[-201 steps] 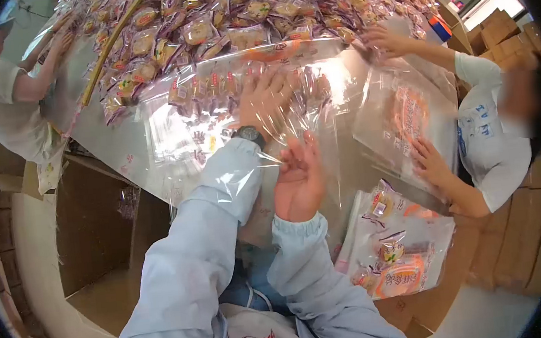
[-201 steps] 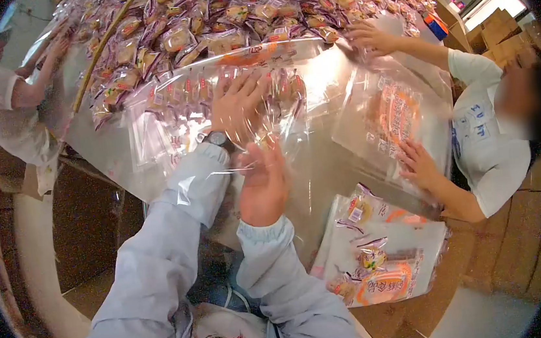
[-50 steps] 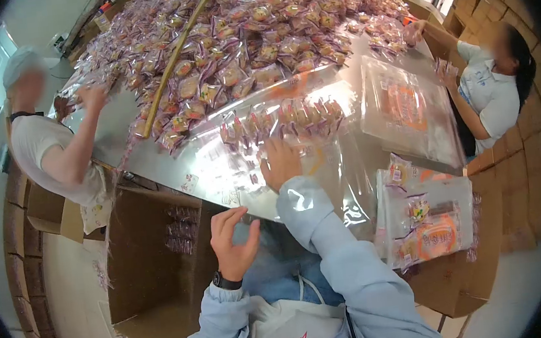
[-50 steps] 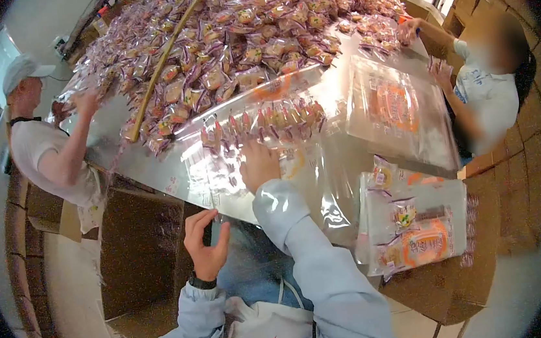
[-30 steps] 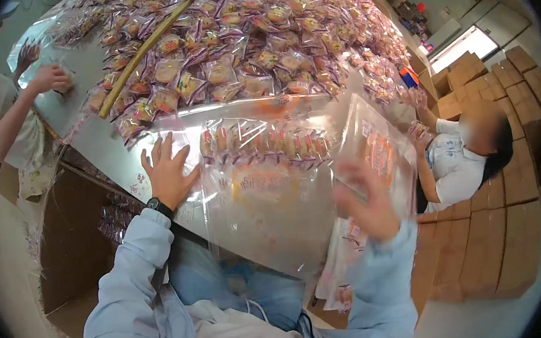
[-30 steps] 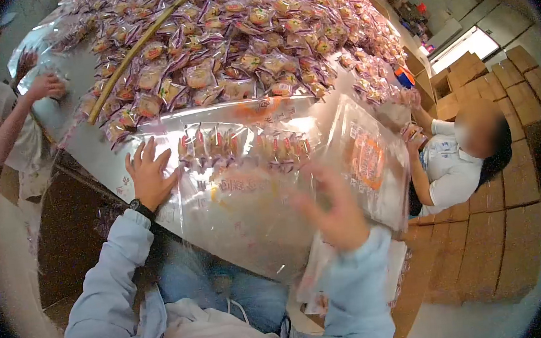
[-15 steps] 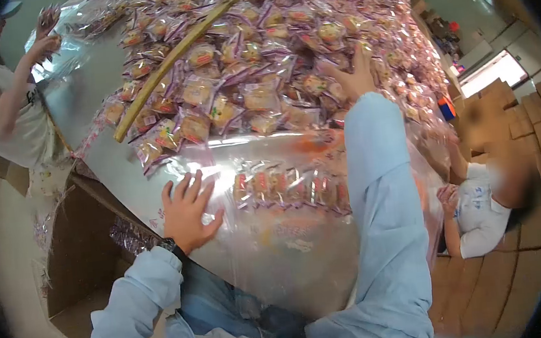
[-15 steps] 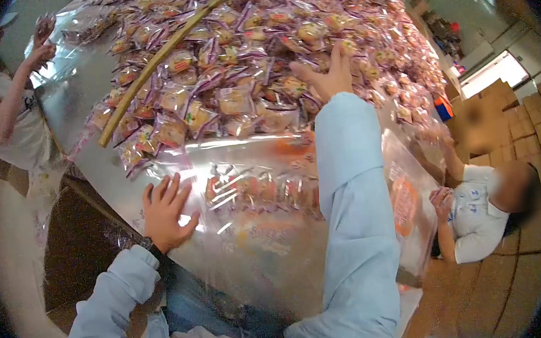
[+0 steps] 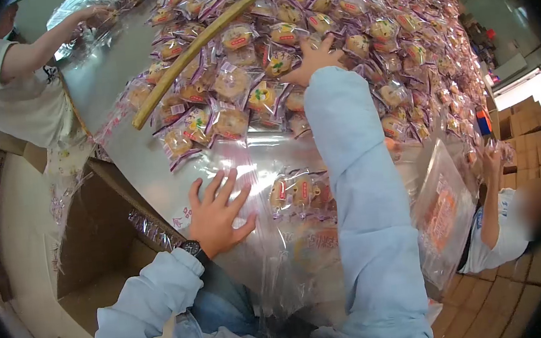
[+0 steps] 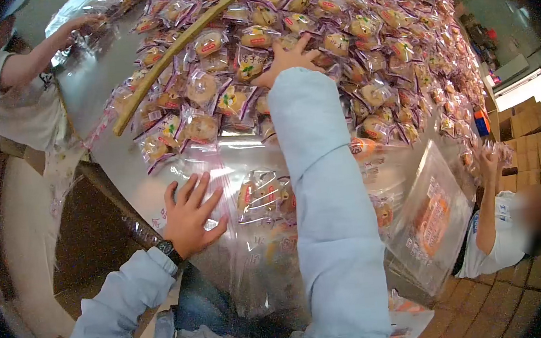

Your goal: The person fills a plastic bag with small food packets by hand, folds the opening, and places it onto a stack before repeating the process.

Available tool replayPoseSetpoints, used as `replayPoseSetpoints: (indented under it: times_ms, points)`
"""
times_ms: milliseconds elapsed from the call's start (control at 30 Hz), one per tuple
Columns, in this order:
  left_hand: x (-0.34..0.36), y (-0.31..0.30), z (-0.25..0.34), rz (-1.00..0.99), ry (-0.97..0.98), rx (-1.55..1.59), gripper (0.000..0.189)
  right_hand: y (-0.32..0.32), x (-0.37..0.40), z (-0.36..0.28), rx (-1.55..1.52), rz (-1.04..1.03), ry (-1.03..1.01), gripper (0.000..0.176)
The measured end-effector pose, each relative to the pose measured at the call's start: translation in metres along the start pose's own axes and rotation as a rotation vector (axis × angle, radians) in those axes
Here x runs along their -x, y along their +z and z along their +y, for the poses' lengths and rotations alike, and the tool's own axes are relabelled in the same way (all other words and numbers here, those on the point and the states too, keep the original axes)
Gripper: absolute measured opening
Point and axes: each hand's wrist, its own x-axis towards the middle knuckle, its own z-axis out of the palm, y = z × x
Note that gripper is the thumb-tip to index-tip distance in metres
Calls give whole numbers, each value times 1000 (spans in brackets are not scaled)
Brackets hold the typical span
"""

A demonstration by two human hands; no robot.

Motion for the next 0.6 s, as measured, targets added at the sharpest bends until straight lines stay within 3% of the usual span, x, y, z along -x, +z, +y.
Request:
replayPoseSetpoints:
  times_ms: [167, 300, 400, 600]
  points:
    - [2, -1, -2, -6, 0, 3, 58, 9, -14, -26, 84, -44, 71, 105]
    - [1, -1, 1, 4, -6, 11, 58, 18, -7, -29, 97, 53, 63, 101]
    - [3, 0, 0, 9, -13, 15, 58, 25, -13, -28, 139, 90, 64, 101]
    - [3, 5, -2, 18, -15, 10, 60, 57, -27, 22, -24, 247, -189, 114]
